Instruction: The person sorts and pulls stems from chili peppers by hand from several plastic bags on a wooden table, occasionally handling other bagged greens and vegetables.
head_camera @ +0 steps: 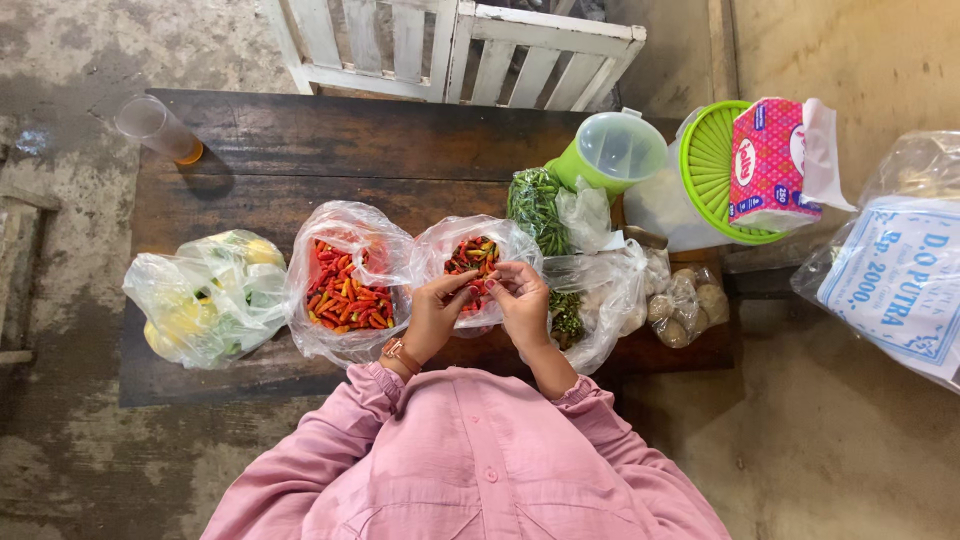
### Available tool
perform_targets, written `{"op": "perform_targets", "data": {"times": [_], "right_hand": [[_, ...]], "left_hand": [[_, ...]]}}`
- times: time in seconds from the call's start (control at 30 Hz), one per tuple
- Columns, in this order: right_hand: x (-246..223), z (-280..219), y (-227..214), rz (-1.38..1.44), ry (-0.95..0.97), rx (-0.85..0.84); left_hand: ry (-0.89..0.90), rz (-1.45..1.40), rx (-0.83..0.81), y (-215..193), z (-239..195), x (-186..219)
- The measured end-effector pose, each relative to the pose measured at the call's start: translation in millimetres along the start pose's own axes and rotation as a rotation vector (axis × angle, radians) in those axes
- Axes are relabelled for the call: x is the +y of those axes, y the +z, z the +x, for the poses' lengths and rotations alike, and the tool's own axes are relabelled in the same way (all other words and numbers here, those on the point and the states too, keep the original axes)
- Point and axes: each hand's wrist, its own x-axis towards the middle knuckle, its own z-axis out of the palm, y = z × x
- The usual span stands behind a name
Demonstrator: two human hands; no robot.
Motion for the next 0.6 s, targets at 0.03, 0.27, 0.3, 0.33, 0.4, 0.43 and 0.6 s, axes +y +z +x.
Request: {"op": "perform_targets", "data": {"times": [0.03,0.27,0.3,0.33,0.4,0.43,0.6], "right_hand": [[-1.0,0.3,-0.7,-0.003,-0.001,-0.004],[-15.7,6.0,-20.8,0.187,0.142,-0.187],[-17.2,6.4,-21.5,0.262,0.173,-0.218],[-19.1,6.2,-22.7,0.261,0.173,-0.217],[-23.3,6.4,-24.1,0.515,0.326,-0.257],[-23.7,6.4,-23.3,0.516,0.325,-0.258],[-21.7,8.9,-22.8,0.716,0.320,-0.184]], "left_hand": [[0.001,-0.002,0.005,0.0,-1.0,-1.9],[-0.190,-0.385,-0.143,-1.6,1.6,-14.2],[-0.220,-0.455,-0.170,-2.0,1.9,-14.6],[-0.220,-0.456,-0.170,-2.4,2.5,-15.1],[-0.341,-0.642,-0.226,-3.5,4.2,-16.8],[-0.340,-0.640,-0.227,-3.2,4.7,-18.8],[-0.324,-0.671,-0.101,-1.6,9.3,-29.7]]}}
